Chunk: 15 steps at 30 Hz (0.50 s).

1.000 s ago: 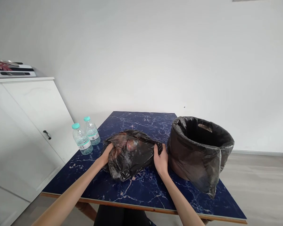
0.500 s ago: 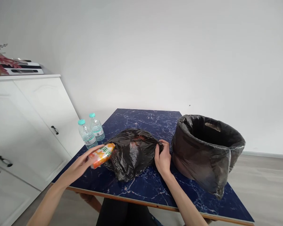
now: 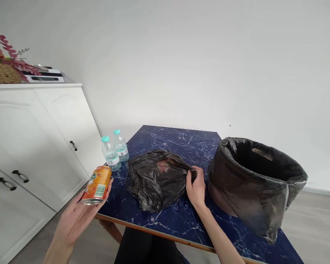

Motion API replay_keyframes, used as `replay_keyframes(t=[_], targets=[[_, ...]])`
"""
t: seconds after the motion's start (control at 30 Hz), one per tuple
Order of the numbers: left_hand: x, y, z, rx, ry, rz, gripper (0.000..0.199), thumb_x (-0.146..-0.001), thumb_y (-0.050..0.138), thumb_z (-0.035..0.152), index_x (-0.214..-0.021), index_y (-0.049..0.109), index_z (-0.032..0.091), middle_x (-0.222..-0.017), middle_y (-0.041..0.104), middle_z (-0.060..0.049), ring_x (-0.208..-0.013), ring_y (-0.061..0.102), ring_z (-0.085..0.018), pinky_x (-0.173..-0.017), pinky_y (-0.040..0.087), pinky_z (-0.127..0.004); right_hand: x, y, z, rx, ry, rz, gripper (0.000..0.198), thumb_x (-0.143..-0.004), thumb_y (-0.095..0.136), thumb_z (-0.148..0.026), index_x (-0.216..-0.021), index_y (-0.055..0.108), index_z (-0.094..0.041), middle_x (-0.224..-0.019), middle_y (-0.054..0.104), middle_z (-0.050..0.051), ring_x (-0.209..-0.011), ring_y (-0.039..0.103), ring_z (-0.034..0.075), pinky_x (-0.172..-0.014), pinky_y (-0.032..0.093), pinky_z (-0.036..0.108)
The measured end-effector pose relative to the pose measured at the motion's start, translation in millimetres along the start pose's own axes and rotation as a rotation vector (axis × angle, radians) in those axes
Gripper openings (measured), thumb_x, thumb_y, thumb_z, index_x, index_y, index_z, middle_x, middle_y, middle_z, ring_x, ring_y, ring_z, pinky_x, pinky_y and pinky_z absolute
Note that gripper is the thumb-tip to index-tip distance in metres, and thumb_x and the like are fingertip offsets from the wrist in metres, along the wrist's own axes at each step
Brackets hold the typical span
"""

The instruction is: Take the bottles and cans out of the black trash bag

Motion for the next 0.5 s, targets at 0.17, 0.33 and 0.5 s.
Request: replay_keyframes(t=[0.17, 0.33, 0.5], targets=[[-6.7, -9.1, -4.9, -0.252, 0.056, 0.147, 0.07, -0.083, 0.089, 0.031, -0.147, 0.064, 0.022, -0.138, 0.075, -0.014, -0.139, 0.063, -0.039, -0.109, 0.06, -0.044, -0.2, 0.1, 1.2, 0.016, -0.017, 0.002, 0.036, -0.104, 0.048, -0.055, -0.116, 0.058, -0.023, -0.119, 0.066, 0.015, -0.113, 0.064, 0.032, -0.098, 0.05, 0.046], [-31.2, -5.7, -3.1, -0.574, 0.245, 0.205, 0.081, -0.061, 0.102, 0.036, -0.133, 0.067, 0.022, -0.131, 0.076, -0.011, -0.13, 0.068, -0.038, -0.101, 0.062, -0.041, -0.6, -1.1, 3.0, 0.029, -0.002, 0.012, 0.037, -0.104, 0.048, -0.054, -0.118, 0.057, -0.021, -0.116, 0.067, 0.015, -0.11, 0.065, 0.032, -0.096, 0.05, 0.046], [-60.5, -18.1, -9.6, -0.869, 0.437, 0.334, 0.083, -0.065, 0.097, 0.044, -0.135, 0.057, 0.025, -0.134, 0.071, -0.011, -0.126, 0.07, -0.034, -0.11, 0.055, -0.05, -2.9, -5.0, 1.2, 0.032, 0.003, -0.007, 0.036, -0.104, 0.047, -0.054, -0.114, 0.058, -0.022, -0.114, 0.066, 0.013, -0.11, 0.064, 0.032, -0.096, 0.051, 0.046]])
Point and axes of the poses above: each hand's wrist, its own x-axis away from the middle knuckle, its own y-axis out of the palm, z = x × y, the point moved 2 cm from there along -x, towards the middle knuckle
